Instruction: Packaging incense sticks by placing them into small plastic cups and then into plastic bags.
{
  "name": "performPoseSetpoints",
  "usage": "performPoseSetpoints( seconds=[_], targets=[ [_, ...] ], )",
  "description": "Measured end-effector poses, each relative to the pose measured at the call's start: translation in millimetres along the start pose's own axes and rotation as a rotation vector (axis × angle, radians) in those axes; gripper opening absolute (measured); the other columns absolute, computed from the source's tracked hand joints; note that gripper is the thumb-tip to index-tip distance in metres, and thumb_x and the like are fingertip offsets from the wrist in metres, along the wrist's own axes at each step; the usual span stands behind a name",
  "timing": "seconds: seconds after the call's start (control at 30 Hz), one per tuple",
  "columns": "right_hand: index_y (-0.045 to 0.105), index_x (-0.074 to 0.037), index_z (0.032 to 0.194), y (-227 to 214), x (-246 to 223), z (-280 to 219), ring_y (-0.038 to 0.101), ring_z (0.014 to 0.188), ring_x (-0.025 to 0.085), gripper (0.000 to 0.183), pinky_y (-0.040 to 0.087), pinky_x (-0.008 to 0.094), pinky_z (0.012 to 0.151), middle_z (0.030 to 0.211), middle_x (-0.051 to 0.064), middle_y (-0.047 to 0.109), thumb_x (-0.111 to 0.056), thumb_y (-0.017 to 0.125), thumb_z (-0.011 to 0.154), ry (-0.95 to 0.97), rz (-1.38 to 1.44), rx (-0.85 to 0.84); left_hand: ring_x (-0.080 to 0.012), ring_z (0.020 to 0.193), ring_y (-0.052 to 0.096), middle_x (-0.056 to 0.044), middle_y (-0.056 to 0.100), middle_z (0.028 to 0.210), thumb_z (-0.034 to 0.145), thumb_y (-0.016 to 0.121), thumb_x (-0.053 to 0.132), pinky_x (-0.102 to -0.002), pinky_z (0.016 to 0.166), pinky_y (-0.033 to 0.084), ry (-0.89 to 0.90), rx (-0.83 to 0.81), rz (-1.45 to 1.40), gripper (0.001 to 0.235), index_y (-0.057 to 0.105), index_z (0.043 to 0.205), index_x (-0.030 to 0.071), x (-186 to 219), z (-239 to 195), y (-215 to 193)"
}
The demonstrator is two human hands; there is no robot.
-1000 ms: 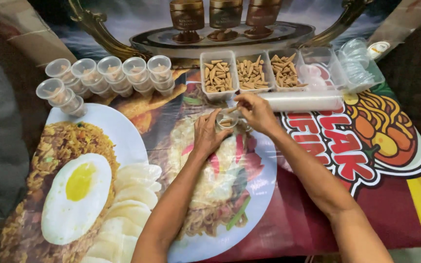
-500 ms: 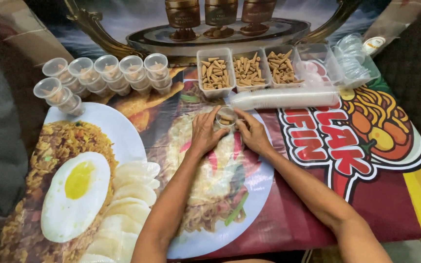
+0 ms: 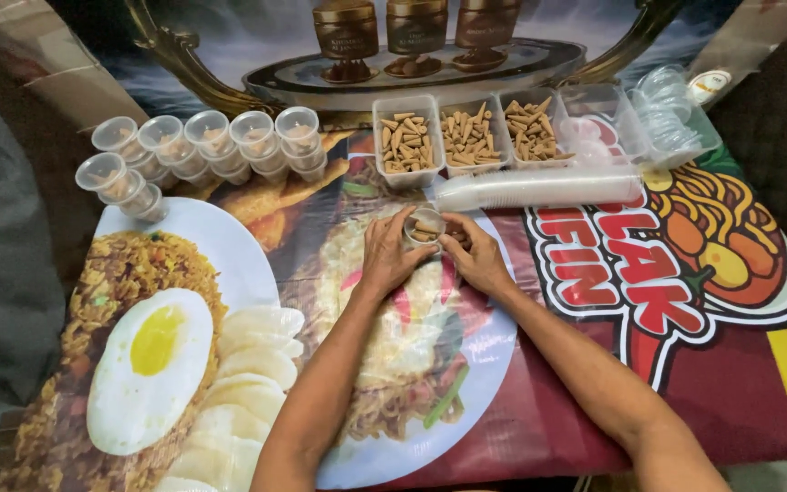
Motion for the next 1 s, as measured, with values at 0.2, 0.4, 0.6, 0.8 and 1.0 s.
performPoseSetpoints(
  seconds=[0.2, 0.4, 0.6, 0.8, 1.0],
  targets=[
    [0.063, -0.005, 0.136, 0.1, 1.9, -0.2, 0.074, 0.085, 0.022, 0.04, 0.061, 0.035, 0.072, 0.108, 0.02, 0.074, -0.009, 0.07, 0.097, 0.001, -0.005, -0.004, -0.0306, 0.123, 0.059, -0.009, 0.073, 0.121, 0.071, 0.091, 0.043, -0.06, 0.12, 0.024, 0.004, -0.006, -0.006, 0.088, 0.052, 0.145, 0.017, -6.7, 0.7, 5.2],
    [0.068, -0.006, 0.13, -7.9, -28.2, 22.2, 0.074, 0.082, 0.033, 0.037, 0.059, 0.039, 0.067, 0.106, 0.02, 0.072, -0.015, 0.076, 0.095, -0.115, -0.219, 0.018, -0.0299, 0.121, 0.061, -0.01, 0.073, 0.121, 0.069, 0.091, 0.04, -0.056, 0.119, 0.026, 0.004, 0.024, 0.03, 0.086, 0.054, 0.143, 0.017, -9.3, 0.7, 2.5],
    [0.069, -0.007, 0.126, 1.9, -28.3, 120.6, 0.072, 0.08, 0.03, 0.036, 0.058, 0.038, 0.069, 0.098, 0.016, 0.073, -0.013, 0.079, 0.093, -0.262, -0.328, -0.003, -0.0348, 0.122, 0.061, -0.017, 0.07, 0.124, 0.074, 0.09, 0.035, -0.061, 0.119, 0.023, -0.108, 0.172, 0.119, 0.083, 0.052, 0.144, 0.01, -27.4, 1.5, -14.7],
    [0.071, -0.011, 0.123, 55.3, 67.0, 228.1, 0.071, 0.1, 0.038, 0.033, 0.058, 0.049, 0.087, 0.105, 0.015, 0.07, -0.011, 0.072, 0.09, -0.231, -0.734, -0.285, -0.0333, 0.122, 0.062, -0.015, 0.07, 0.125, 0.073, 0.09, 0.035, -0.063, 0.119, 0.025, -0.165, 0.258, 0.144, 0.082, 0.053, 0.142, 0.01, -29.7, 0.6, -18.7],
    [0.072, -0.007, 0.115, 71.1, 52.2, 228.7, 0.069, 0.106, 0.043, 0.025, 0.058, 0.053, 0.091, 0.119, 0.019, 0.062, -0.022, 0.061, 0.098, -0.019, -0.927, -0.381, -0.0343, 0.123, 0.062, -0.016, 0.069, 0.126, 0.076, 0.087, 0.036, -0.063, 0.119, 0.026, -0.19, 0.262, 0.142, 0.08, 0.051, 0.142, 0.01, -26.7, 0.4, -19.8]
  ],
)
Point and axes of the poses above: each hand's wrist, its own z-axis towards the middle knuckle, its own y-axis out of the palm, x = y × z, the point moved 4 cm from there along z, towards the middle knuckle
